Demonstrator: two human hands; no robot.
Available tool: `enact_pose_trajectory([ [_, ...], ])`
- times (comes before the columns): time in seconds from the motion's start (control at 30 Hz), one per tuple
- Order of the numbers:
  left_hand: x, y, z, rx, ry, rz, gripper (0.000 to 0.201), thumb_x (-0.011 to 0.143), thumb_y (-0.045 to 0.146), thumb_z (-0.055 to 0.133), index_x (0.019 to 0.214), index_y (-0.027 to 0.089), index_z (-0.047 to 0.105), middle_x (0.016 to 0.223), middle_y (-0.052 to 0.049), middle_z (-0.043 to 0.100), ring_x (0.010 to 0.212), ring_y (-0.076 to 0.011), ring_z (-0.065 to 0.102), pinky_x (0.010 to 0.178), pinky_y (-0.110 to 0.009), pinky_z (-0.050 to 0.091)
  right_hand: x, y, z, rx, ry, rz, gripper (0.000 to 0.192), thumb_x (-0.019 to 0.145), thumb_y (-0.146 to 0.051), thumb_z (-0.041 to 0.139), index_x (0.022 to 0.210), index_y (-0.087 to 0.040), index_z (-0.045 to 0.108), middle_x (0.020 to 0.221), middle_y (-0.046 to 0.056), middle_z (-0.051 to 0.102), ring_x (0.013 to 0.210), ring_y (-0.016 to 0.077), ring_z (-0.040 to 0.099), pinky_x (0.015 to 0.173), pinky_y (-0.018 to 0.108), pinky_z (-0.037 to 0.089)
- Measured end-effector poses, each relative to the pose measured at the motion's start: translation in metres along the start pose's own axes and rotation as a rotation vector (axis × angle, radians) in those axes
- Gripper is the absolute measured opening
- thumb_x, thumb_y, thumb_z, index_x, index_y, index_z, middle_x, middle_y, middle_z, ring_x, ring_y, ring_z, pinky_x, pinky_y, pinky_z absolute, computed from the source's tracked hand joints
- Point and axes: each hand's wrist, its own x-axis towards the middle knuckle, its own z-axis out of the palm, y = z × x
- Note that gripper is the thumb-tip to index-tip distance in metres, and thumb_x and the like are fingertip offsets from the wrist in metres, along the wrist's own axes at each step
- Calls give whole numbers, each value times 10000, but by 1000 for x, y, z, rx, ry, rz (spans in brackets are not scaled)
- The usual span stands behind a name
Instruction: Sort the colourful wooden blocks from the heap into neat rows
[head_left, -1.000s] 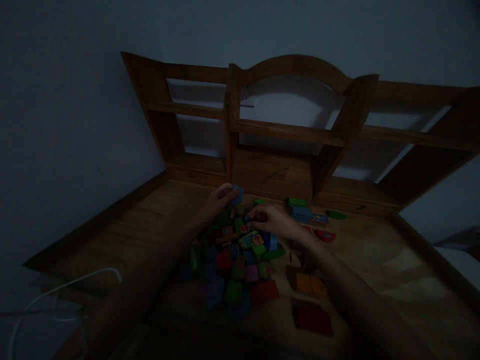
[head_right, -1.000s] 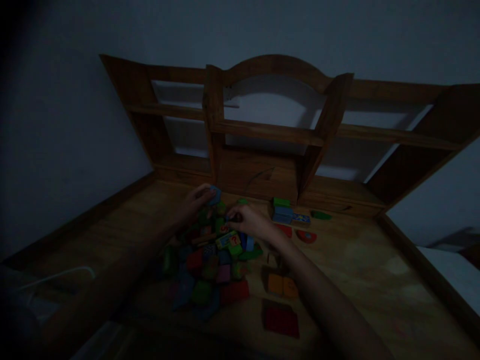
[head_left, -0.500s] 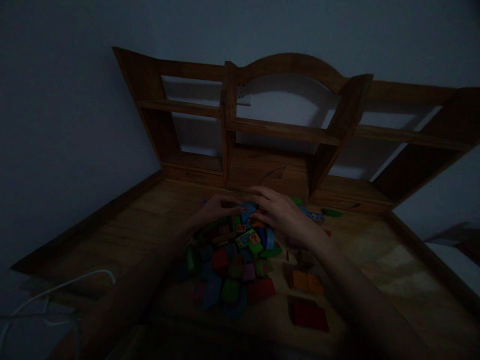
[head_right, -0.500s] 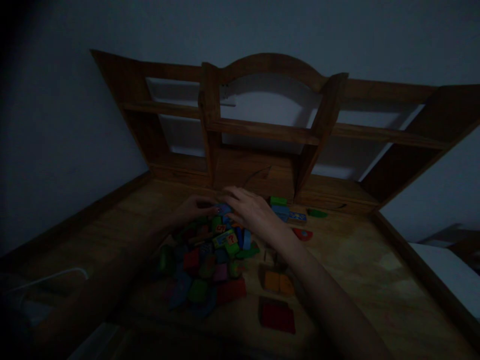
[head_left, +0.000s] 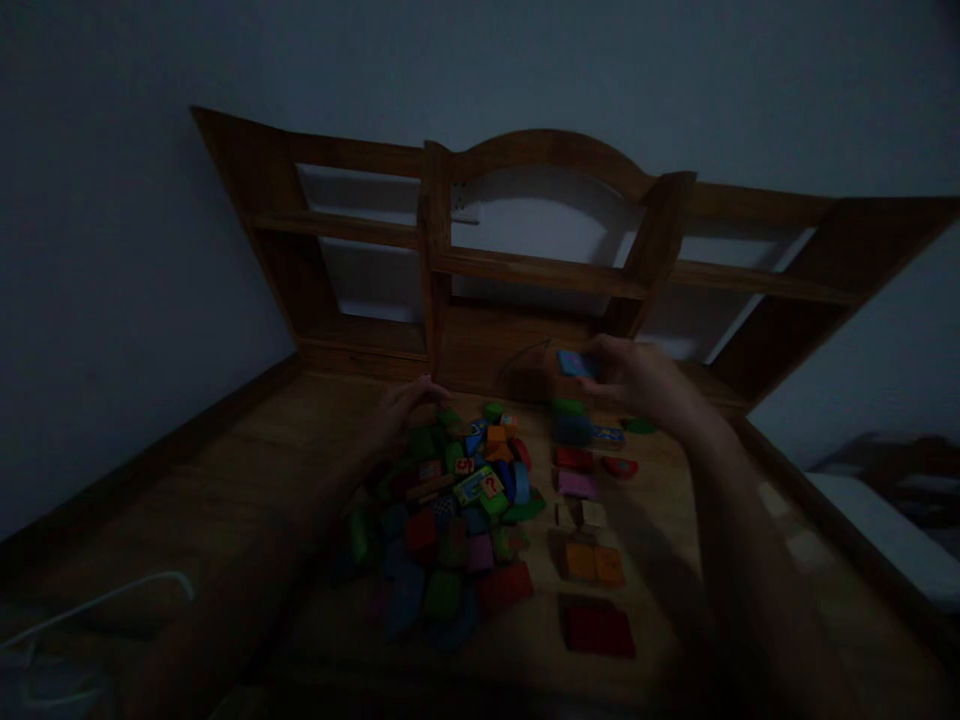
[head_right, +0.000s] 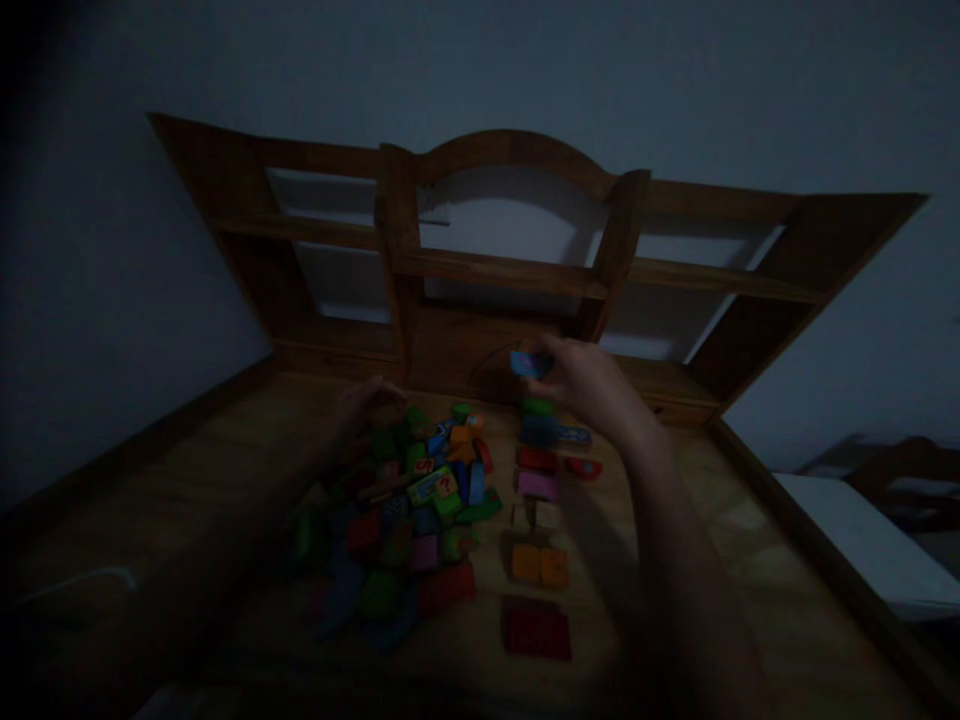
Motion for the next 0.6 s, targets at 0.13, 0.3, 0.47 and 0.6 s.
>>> enact_pose_trajectory([
  [0.13, 2, -2, -4, 86, 90, -6, 462, 945, 555, 570, 866, 156, 789, 860, -87, 738, 886, -237, 683, 808, -297, 514, -18, 71, -30, -22, 50, 146, 259, 842, -383, 762, 1028, -202, 746, 985, 87, 764, 821, 252, 715, 714, 346, 527],
  [0.3, 4, -1, -5, 116, 159, -2, 415, 932, 523, 573, 866, 166, 776, 825, -80, 719, 830, -229, 659, 698, -274, 492, -71, 142, -14, -10, -41, 196, 263, 832, -382, 732, 1037, -219, 759, 1057, 130, 771, 903, 306, 728, 786, 405, 566],
  [0.47, 6, -2, -4, 169, 193, 25, 408, 909, 523, 572, 835, 170, 761, 794, -66, 701, 819, -221, 651, 742, -281, 495, -132, 173, 26, 46, -45, 295, 297, 870, -367, 639, 1116, -236, 742, 1146, 130, 761, 1019, 333, 720, 865, 458, 581],
  [0.6, 3, -5, -1, 188, 174, 20, 409, 899, 537, 578, 824, 178, 759, 812, -62, 713, 829, -220, 656, 789, -290, 497, -151, 178, 49, 69, -18, 338, 335, 875, -386, 625, 1149, -231, 738, 1184, 143, 741, 1060, 342, 705, 891, 481, 579],
])
